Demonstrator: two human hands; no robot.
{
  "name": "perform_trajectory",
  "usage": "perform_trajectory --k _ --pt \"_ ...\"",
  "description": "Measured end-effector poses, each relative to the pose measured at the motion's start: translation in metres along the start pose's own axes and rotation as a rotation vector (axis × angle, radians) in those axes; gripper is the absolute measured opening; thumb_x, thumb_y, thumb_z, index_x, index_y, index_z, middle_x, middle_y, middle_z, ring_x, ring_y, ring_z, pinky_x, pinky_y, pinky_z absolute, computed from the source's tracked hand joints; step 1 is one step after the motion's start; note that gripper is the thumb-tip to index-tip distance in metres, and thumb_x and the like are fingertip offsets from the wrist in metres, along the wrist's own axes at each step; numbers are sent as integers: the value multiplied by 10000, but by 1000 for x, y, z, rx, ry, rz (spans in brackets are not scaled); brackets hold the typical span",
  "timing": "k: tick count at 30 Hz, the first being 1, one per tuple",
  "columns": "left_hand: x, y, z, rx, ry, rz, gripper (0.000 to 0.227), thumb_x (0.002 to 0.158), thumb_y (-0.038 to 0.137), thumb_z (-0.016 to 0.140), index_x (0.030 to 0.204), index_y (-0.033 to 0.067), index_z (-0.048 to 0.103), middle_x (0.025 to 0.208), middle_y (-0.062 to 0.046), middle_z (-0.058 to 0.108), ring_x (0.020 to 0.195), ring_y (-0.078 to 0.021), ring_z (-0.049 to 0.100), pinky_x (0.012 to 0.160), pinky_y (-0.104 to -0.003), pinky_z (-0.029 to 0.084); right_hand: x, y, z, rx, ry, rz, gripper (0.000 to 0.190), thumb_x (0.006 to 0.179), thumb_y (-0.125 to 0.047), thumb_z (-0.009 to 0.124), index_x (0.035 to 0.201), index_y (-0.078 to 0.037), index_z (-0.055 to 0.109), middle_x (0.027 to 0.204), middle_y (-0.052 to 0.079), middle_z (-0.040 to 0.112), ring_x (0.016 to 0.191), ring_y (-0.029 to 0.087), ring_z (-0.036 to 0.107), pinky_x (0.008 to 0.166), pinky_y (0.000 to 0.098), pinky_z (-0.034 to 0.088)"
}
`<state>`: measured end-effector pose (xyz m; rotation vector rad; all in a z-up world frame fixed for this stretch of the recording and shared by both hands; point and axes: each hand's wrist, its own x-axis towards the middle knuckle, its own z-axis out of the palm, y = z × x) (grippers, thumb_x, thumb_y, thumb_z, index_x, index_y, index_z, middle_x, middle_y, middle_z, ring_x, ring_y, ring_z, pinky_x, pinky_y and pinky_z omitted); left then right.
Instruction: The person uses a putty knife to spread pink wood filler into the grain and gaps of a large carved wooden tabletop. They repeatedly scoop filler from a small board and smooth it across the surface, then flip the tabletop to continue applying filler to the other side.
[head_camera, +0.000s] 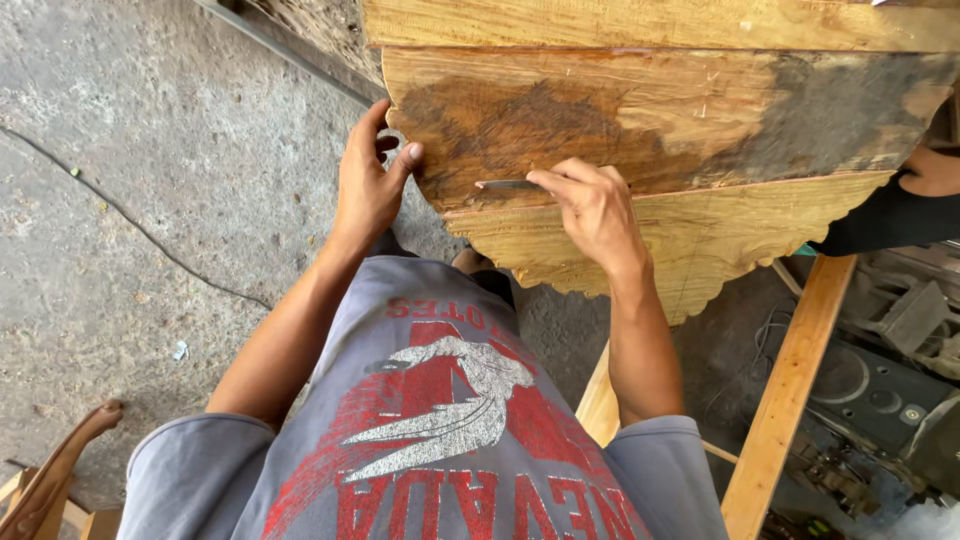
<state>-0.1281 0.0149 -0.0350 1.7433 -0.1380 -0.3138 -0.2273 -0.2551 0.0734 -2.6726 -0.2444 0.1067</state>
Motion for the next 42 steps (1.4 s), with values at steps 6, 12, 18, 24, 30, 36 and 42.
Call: perform_trajectory --k 6,12,18,24,30,36,42 --pt "1 7 1 37 11 -37 612 964 149 760 1491 25 476 1384 -175 627 1150 -282 678 955 -399 558 1 -3 3 158 136 119 303 951 6 654 1235 -62 737 1054 94 732 759 195 684 622 324 551" --pt "-2 10 2 26 -18 -27 628 969 147 753 1501 4 450 1411 -181 619 1179 -284 667 984 -397 556 12 3 33 423 490 620 329 1008 3 593 1336 8 619 1124 127 643 672 133 721 529 257 586" --pt "-3 7 0 75 -27 -26 645 970 162 764 1505 -10 446 1406 -194 618 1157 -292 678 968 -402 562 26 17 49 371 570 723 353 1021 -1 584 1374 10 580 1186 141 576 649 155 702 538 273 583" --pt "-1 7 -1 108 -38 -38 650 970 175 763 1507 -10 448 1398 -206 616 1168 -288 682 963 -403 568 44 -12 81 184 435 644 352 1018 -25 617 1362 37 572 1170 185 583 784 217 683 546 265 578" --pt "-1 7 -1 87 -45 -65 670 964 199 761 1509 -15 436 1405 -211 604 1154 -288 678 949 -400 570 49 -28 95 240 477 509 374 996 -19 618 1361 41 568 1156 199 599 872 254 697 637 319 616" --pt "-2 6 1 1 -45 -71 637 980 161 728 1516 -10 429 1431 -193 600 1165 -276 661 960 -397 567 52 -15 69 121 538 368 377 997 5 634 1367 35 569 1145 186 615 922 268 703 729 351 598" --pt "0 7 2 -10 -49 -82 622 970 121 692 1522 1 432 1454 -195 583 1159 -259 668 937 -389 578 20 -14 40 580 515 541 327 1000 -39 617 1323 9 611 1090 122 651 641 131 703 524 291 572"
